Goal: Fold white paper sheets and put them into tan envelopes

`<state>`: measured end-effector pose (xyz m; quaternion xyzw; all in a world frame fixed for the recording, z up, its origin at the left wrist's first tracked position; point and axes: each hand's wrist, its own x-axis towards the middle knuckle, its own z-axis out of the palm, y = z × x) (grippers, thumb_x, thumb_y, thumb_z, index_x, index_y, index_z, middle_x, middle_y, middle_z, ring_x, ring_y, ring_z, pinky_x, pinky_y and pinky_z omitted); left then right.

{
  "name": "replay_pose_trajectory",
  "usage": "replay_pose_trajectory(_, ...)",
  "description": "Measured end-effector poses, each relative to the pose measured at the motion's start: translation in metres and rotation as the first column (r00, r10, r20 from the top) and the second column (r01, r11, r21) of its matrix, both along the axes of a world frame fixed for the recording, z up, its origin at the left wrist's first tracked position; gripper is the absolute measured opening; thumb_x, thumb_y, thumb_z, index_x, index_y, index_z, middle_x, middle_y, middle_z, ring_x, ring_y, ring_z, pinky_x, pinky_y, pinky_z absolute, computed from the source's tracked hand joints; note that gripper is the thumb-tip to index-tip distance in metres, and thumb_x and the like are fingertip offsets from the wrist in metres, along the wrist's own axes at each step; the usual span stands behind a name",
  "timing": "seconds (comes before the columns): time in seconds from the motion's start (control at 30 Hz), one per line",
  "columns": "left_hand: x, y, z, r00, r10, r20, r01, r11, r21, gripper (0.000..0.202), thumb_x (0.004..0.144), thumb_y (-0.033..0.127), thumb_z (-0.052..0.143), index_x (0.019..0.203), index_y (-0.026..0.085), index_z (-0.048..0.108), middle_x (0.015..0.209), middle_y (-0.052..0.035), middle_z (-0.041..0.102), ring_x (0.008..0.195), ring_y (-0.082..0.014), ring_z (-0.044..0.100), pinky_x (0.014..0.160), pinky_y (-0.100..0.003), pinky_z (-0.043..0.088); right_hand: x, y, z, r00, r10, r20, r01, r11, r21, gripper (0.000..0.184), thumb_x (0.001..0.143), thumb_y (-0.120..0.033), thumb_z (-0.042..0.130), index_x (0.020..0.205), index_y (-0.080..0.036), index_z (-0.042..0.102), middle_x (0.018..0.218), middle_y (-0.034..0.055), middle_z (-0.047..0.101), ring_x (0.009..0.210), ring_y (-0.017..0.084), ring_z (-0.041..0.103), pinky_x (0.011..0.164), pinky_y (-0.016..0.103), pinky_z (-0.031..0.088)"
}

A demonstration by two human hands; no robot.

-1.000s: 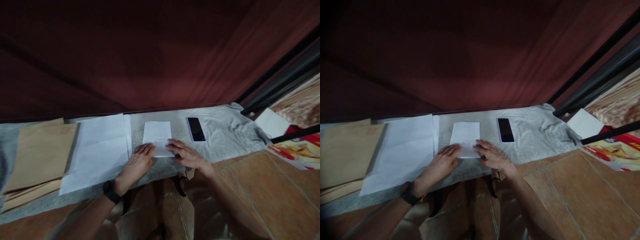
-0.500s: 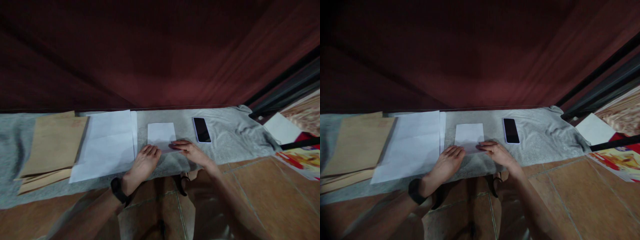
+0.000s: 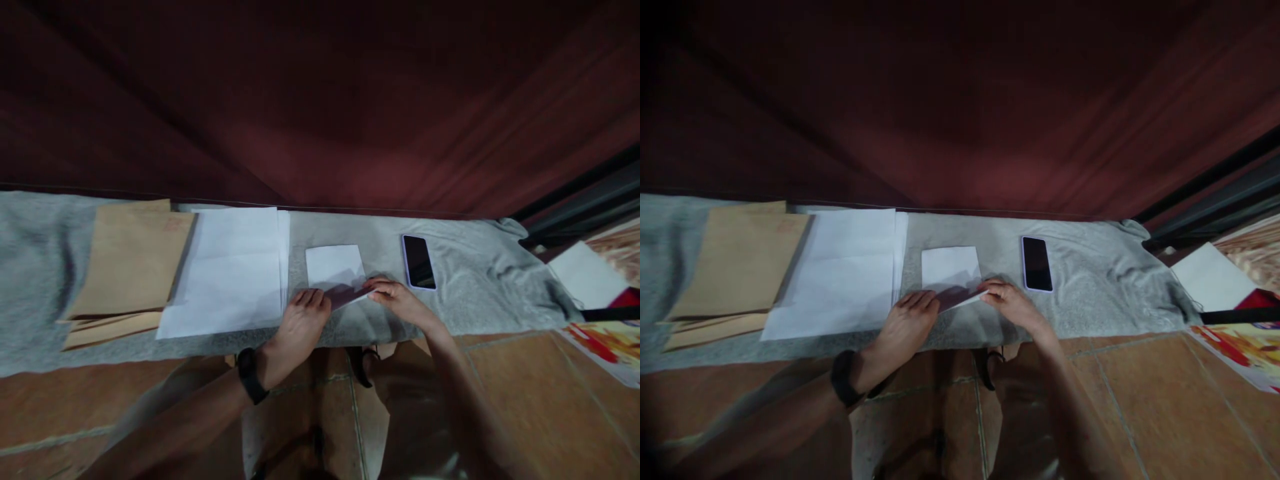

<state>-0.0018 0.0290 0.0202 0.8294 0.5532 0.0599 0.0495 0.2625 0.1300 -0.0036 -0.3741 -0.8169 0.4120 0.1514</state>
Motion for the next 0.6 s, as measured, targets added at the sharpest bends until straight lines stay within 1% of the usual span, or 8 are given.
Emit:
replay_pose_trajectory(0.07,0.004,-0.001,0.001,0.997,0.044,-0.061,-0.045,0.999,-0.012,0.022,0.089,0.007,0.051,0.101,0.013,0.068,0.109,-0.0147,0.070,0.100,-0.0278,0.066,0.090,-0.042,0.051,-0.001,0.002,0.000,1.000,-0.014,-0.011,0.014,1.000,-0.013,0.021,0.099,-0.031,0.055,0.096,-0.023,0.075,0.118,0.0057,0.071,0.111,0.021,0.065,0.097,0.035,0.053)
replay_pose_trajectory(0.13,0.009,0.000,0.003,0.992,0.075,-0.106,-0.080,0.996,-0.039,0.021,0.089,0.006,0.051,0.100,0.012,0.068,0.112,-0.0162,0.069,0.102,-0.0288,0.066,0.089,-0.042,0.051,-0.003,0.003,0.000,0.999,-0.030,-0.014,0.030,0.999,-0.016,0.022,0.098,-0.032,0.055,0.089,-0.023,0.073,0.111,0.0055,0.071,0.106,0.020,0.065,0.093,0.034,0.052)
replay_pose_trajectory(0.2,0.011,0.001,0.005,0.989,0.088,-0.119,-0.097,0.993,-0.071,0.022,0.088,0.005,0.051,0.100,0.012,0.068,0.114,-0.0165,0.069,0.103,-0.0290,0.066,0.089,-0.042,0.051,-0.006,0.006,0.000,0.999,-0.046,-0.008,0.046,0.999,-0.005,0.026,0.098,-0.035,0.055,0.081,-0.022,0.070,0.100,0.0047,0.070,0.096,0.019,0.065,0.086,0.032,0.052)
replay_pose_trajectory(0.27,0.011,0.003,0.008,0.990,0.094,-0.108,-0.106,0.989,-0.108,0.023,0.088,0.005,0.051,0.101,0.012,0.068,0.114,-0.0154,0.069,0.103,-0.0281,0.066,0.090,-0.042,0.051,-0.009,0.008,0.001,0.998,-0.055,0.007,0.055,0.998,0.009,0.030,0.097,-0.037,0.055,0.074,-0.022,0.065,0.088,0.0027,0.065,0.085,0.018,0.062,0.078,0.030,0.049)
replay_pose_trajectory(0.33,0.007,0.006,0.009,0.992,0.109,-0.070,-0.118,0.983,-0.142,0.023,0.090,0.006,0.050,0.102,0.014,0.067,0.113,-0.0136,0.070,0.103,-0.0266,0.066,0.089,-0.040,0.050,-0.011,0.011,0.000,0.998,-0.065,0.022,0.065,0.998,0.019,0.032,0.096,-0.039,0.055,0.070,-0.021,0.061,0.080,0.0004,0.059,0.077,0.016,0.058,0.071,0.029,0.045)
replay_pose_trajectory(0.4,0.003,0.007,0.008,0.991,0.136,-0.004,-0.135,0.977,-0.168,0.021,0.092,0.010,0.050,0.104,0.015,0.066,0.111,-0.0119,0.071,0.102,-0.0253,0.067,0.088,-0.039,0.050,-0.012,0.013,-0.001,0.996,-0.076,0.038,0.076,0.997,0.019,0.032,0.096,-0.040,0.054,0.070,-0.021,0.059,0.076,-0.0010,0.055,0.074,0.015,0.055,0.068,0.028,0.042)
replay_pose_trajectory(0.5,-0.002,0.007,0.006,0.978,0.184,0.094,-0.165,0.970,-0.180,0.020,0.095,0.020,0.051,0.111,0.017,0.063,0.109,-0.0105,0.072,0.103,-0.0248,0.067,0.090,-0.038,0.049,-0.013,0.016,-0.003,0.994,-0.091,0.060,0.091,0.996,-0.004,0.031,0.096,-0.040,0.053,0.072,-0.022,0.059,0.074,-0.0016,0.054,0.072,0.015,0.053,0.067,0.027,0.040)
replay_pose_trajectory(0.6,-0.003,0.009,0.006,0.953,0.252,0.167,-0.211,0.950,-0.232,0.024,0.094,0.023,0.054,0.117,0.020,0.062,0.108,-0.0093,0.073,0.102,-0.0245,0.069,0.089,-0.035,0.049,-0.015,0.018,-0.004,0.990,-0.111,0.086,0.114,0.993,-0.023,0.029,0.095,-0.040,0.054,0.073,-0.022,0.061,0.072,-0.0018,0.055,0.069,0.015,0.053,0.064,0.026,0.040)
